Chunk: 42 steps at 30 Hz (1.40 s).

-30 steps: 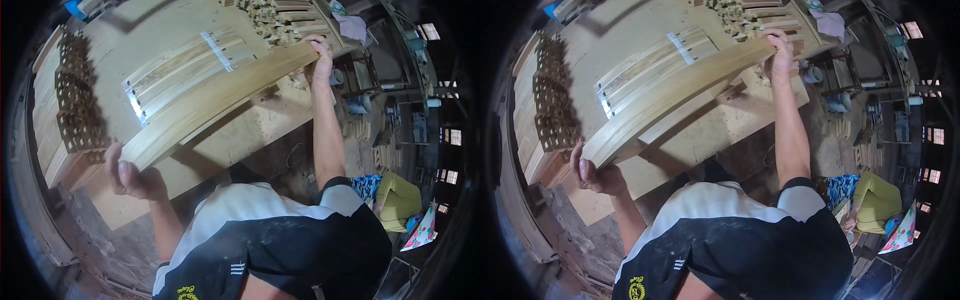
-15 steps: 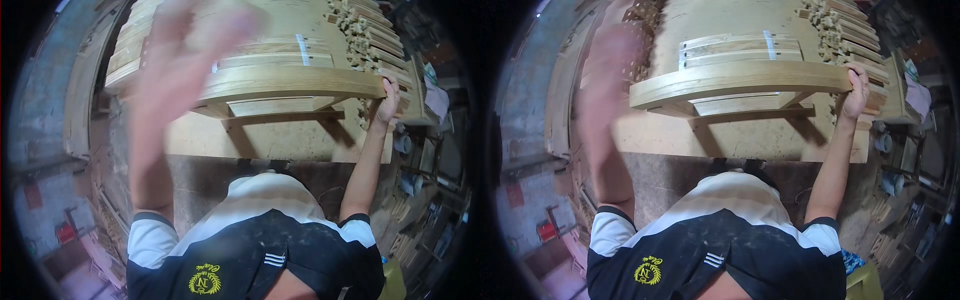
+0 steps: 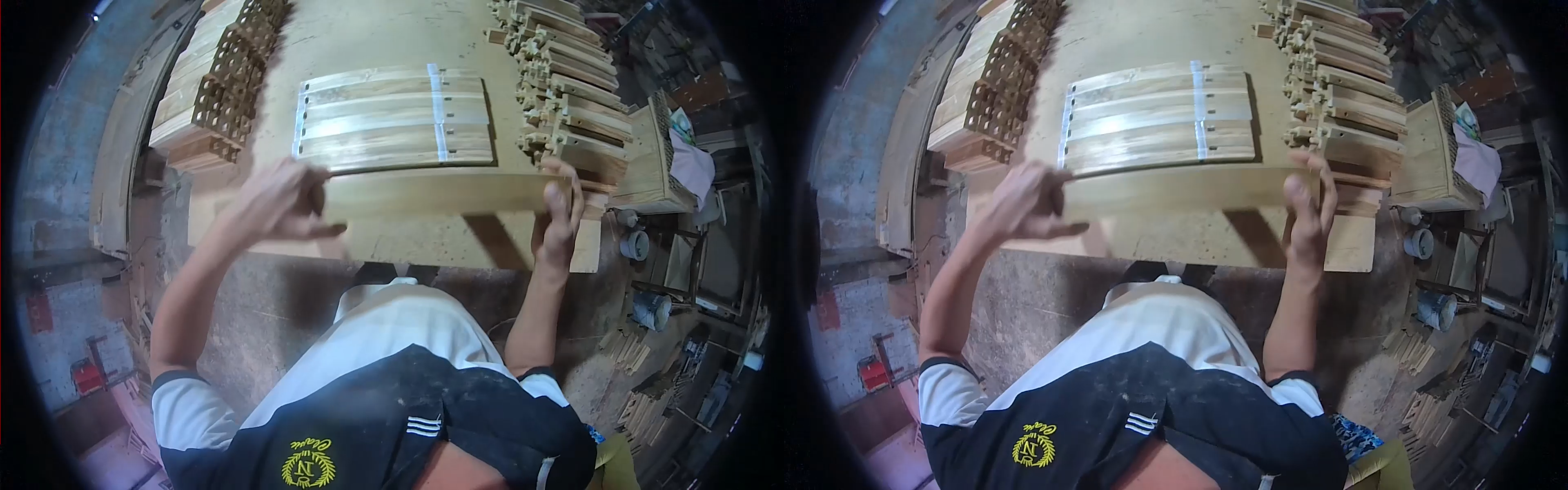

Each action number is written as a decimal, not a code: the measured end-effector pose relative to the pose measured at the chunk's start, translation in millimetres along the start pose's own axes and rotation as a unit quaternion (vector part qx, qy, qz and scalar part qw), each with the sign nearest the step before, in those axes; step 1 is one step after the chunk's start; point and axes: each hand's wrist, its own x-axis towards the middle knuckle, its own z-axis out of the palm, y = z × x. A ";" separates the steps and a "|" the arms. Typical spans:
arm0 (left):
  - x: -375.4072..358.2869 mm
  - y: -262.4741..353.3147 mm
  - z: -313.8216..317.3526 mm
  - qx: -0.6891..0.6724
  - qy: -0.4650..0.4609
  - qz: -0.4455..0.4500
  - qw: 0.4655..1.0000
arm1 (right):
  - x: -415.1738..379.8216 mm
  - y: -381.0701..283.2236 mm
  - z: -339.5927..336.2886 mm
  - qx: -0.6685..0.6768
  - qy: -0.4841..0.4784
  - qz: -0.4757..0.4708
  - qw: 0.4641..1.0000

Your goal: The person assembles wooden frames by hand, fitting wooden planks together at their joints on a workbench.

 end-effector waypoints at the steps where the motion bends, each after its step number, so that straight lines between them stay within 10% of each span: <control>1: -11.3 4.5 -1.9 0.031 0.030 0.029 0.999 | -2.3 -16.1 -7.0 -0.008 -0.034 -0.018 0.999; 10: 31.4 -10.4 -71.4 0.245 0.274 0.072 0.927 | 81.9 -58.0 44.7 0.088 -0.060 -0.029 0.994; 12: 79.6 -53.5 -62.8 0.249 0.320 0.069 0.912 | 102.4 -35.1 48.1 -0.150 -0.073 -0.087 0.982; 19: 266.0 -248.3 -59.1 0.242 0.315 0.074 0.915 | 40.5 39.2 -6.6 -0.123 -0.065 0.170 0.975; 24: 333.8 -270.1 -75.1 0.257 0.397 -0.043 0.880 | 41.6 64.0 15.6 -0.213 -0.070 0.235 0.946; 29: 263.7 -232.9 -63.7 0.039 0.441 0.009 0.897 | 41.5 144.7 24.1 -0.299 -0.050 0.251 0.919; 32: 190.9 -269.7 13.3 -0.266 0.388 -0.108 0.876 | 37.3 193.1 16.2 -0.290 -0.031 0.242 0.925; 34: 133.7 -305.2 80.4 -0.233 0.382 -0.206 0.870 | 52.7 166.9 35.8 -0.343 -0.065 0.289 0.892; 36: 88.4 -277.7 115.5 -0.466 0.331 -0.276 0.773 | 63.1 177.6 41.8 -0.322 -0.084 0.277 0.901; 42: 67.9 -227.5 157.1 -0.497 0.274 -0.214 0.795 | 70.6 189.1 61.5 -0.325 -0.128 0.269 0.897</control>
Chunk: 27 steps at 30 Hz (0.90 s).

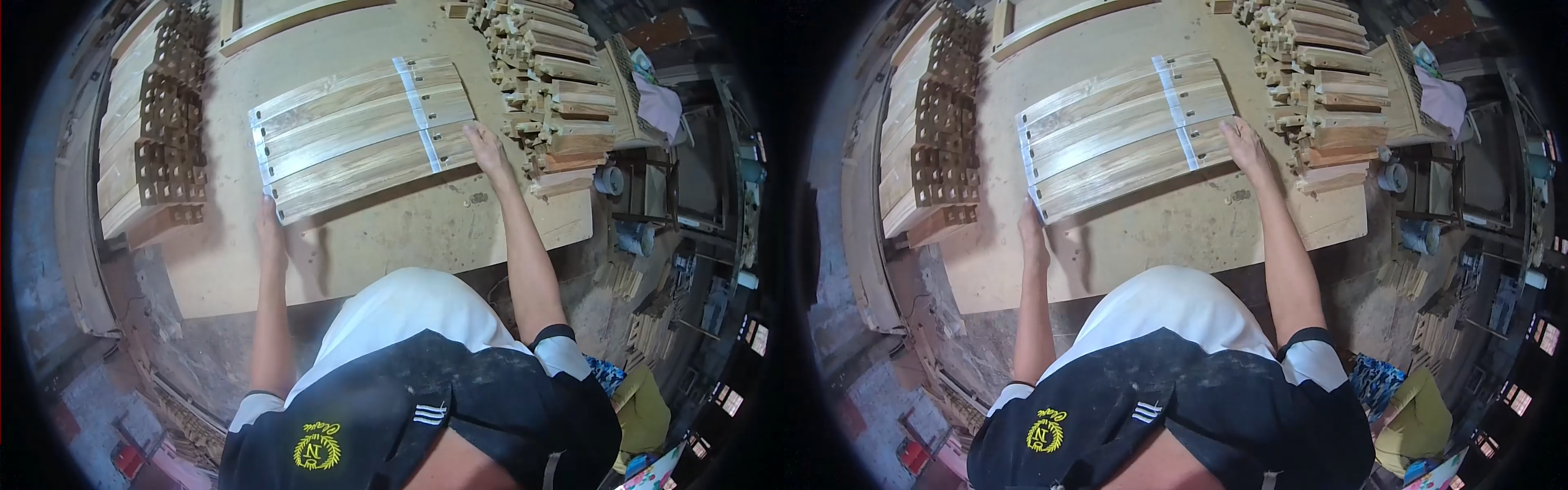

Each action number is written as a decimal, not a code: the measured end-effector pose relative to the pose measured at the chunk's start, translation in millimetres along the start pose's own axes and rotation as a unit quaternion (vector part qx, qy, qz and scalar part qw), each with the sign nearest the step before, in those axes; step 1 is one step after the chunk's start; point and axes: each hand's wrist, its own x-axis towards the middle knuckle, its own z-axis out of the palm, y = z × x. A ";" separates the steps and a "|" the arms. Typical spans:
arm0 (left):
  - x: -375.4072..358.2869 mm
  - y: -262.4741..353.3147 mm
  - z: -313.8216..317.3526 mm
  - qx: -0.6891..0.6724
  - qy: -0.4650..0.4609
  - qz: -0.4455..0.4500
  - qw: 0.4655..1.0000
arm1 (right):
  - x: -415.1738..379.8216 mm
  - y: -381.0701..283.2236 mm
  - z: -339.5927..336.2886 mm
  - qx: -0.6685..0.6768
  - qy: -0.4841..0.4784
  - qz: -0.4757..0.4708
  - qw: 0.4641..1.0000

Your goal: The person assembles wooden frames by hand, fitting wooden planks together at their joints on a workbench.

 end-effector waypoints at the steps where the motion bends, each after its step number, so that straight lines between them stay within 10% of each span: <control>1: -4.1 -1.2 -2.1 -0.032 -0.002 0.000 0.999 | -9.1 -4.4 -2.5 0.021 -0.011 0.007 1.000; 10: -79.3 -21.7 -26.5 -0.090 0.088 -0.129 0.984 | -121.3 57.9 -27.5 0.130 -0.002 0.051 0.990; 15: -110.5 -5.4 6.7 -0.066 0.203 -0.014 0.977 | -154.7 32.9 -26.7 0.119 0.034 0.035 0.992; 22: -61.0 59.4 -10.9 -0.074 0.167 0.113 0.977 | -92.0 -32.2 -55.5 0.145 0.047 -0.093 0.984; 27: -8.0 9.1 -14.2 -0.111 0.115 0.072 0.985 | -63.3 -4.0 -32.6 -0.042 0.015 0.002 0.999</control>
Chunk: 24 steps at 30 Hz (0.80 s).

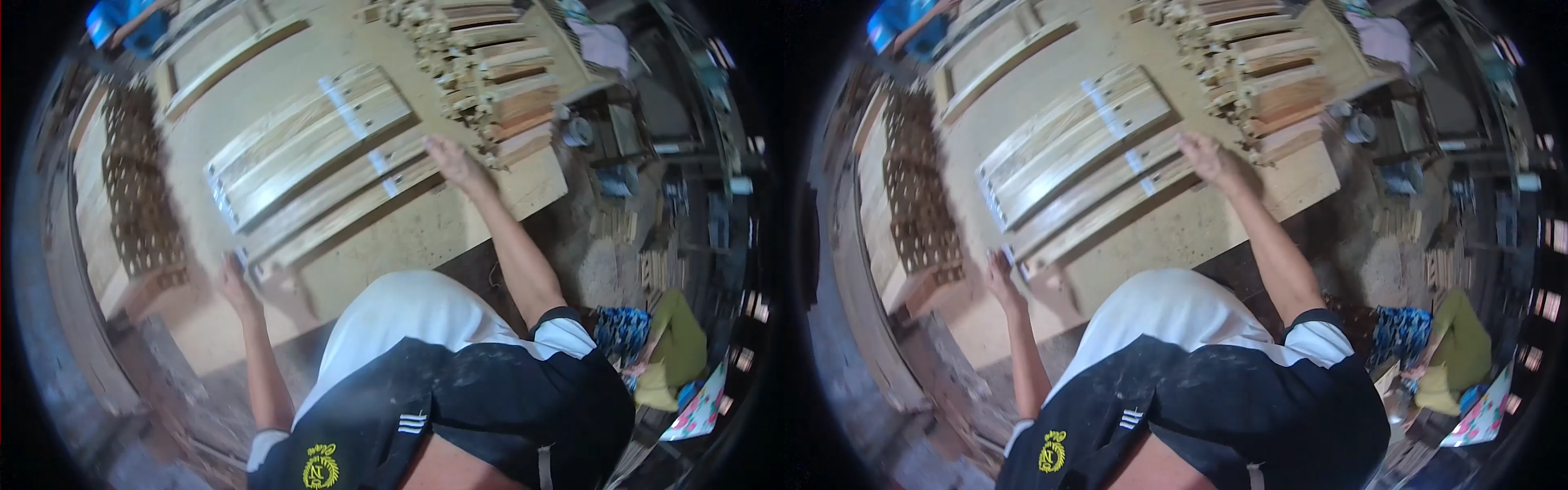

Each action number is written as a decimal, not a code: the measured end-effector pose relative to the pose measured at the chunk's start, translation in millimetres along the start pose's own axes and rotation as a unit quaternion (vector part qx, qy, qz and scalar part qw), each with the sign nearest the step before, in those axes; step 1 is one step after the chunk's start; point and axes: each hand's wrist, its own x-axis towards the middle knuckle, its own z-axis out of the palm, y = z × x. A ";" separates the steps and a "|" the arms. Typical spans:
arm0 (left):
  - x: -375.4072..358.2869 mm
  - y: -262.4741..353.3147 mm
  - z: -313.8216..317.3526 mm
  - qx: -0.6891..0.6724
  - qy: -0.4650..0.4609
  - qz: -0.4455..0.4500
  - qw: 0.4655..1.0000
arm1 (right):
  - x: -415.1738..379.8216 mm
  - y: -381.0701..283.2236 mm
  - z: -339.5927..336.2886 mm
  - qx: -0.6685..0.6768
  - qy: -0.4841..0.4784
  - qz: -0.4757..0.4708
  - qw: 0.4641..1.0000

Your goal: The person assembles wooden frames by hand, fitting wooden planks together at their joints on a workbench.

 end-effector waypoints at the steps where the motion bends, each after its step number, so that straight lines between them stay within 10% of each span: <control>1: 1.8 -11.9 -8.1 0.044 -0.006 -0.018 0.999 | -22.7 -25.2 -13.0 -0.007 -0.019 0.039 0.999; 6: -1.8 -25.4 -40.2 0.120 -0.015 -0.025 0.992 | -39.6 9.7 -14.2 0.051 0.038 -0.009 0.998; 16: -11.4 53.6 35.6 0.138 -0.070 0.090 0.984 | 59.8 79.9 -150.2 -0.045 0.564 0.104 0.818; 19: -27.5 60.0 41.1 0.167 -0.084 0.095 0.978 | 40.4 51.9 -159.5 0.232 0.372 0.269 0.858; 24: -39.3 35.1 42.7 0.132 -0.106 0.073 0.983 | 39.6 26.1 -144.2 0.256 0.423 0.233 0.837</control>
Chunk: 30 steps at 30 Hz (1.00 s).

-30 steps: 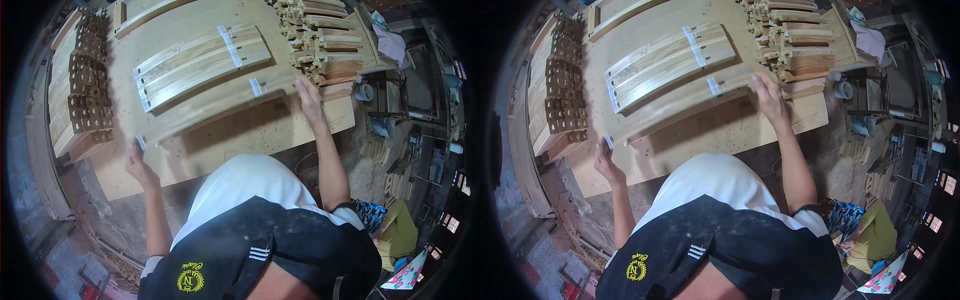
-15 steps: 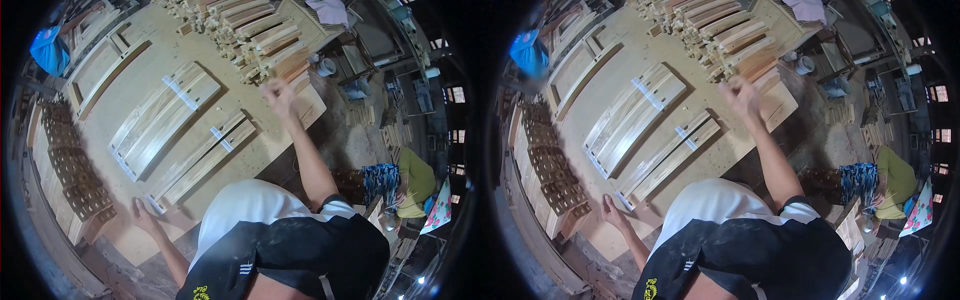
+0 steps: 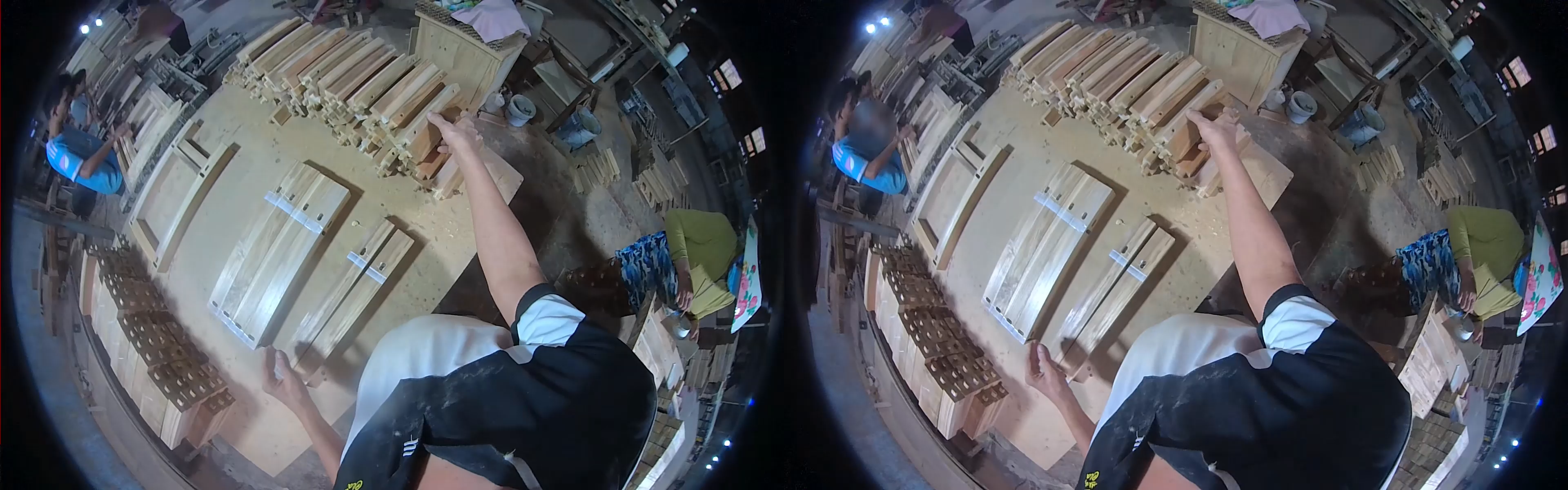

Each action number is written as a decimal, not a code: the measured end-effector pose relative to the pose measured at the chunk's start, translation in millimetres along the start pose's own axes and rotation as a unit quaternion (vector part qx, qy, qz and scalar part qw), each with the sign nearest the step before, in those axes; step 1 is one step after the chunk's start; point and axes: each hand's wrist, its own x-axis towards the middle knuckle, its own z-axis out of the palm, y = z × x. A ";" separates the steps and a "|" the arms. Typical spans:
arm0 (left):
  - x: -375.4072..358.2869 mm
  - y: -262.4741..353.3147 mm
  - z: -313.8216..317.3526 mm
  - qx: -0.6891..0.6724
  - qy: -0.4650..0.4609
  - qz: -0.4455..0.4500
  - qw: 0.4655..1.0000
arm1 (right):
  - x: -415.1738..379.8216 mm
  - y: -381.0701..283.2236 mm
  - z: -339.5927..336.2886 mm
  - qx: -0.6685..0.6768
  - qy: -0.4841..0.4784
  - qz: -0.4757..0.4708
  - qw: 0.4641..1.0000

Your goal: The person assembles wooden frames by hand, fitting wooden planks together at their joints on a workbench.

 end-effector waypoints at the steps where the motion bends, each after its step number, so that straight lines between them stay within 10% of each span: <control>1: -2.8 1.0 3.2 0.001 -0.003 0.001 1.000 | 2.0 -1.5 -1.7 0.010 -0.022 0.010 1.000; 6: -10.3 8.6 10.2 0.029 -0.016 0.036 0.999 | 26.2 10.9 -17.3 -0.012 -0.050 0.023 0.998; 9: -13.2 13.2 10.9 0.029 -0.015 0.054 0.998 | 29.4 -9.1 -14.7 -0.130 0.149 -0.211 0.957; 15: -24.3 34.1 25.0 0.058 -0.029 0.074 0.995 | 75.5 -56.6 39.9 -0.197 -0.052 -0.157 0.966; 30: -46.5 43.3 38.7 0.096 -0.052 0.070 0.992 | 68.5 -98.6 8.0 0.057 -0.019 -0.078 0.995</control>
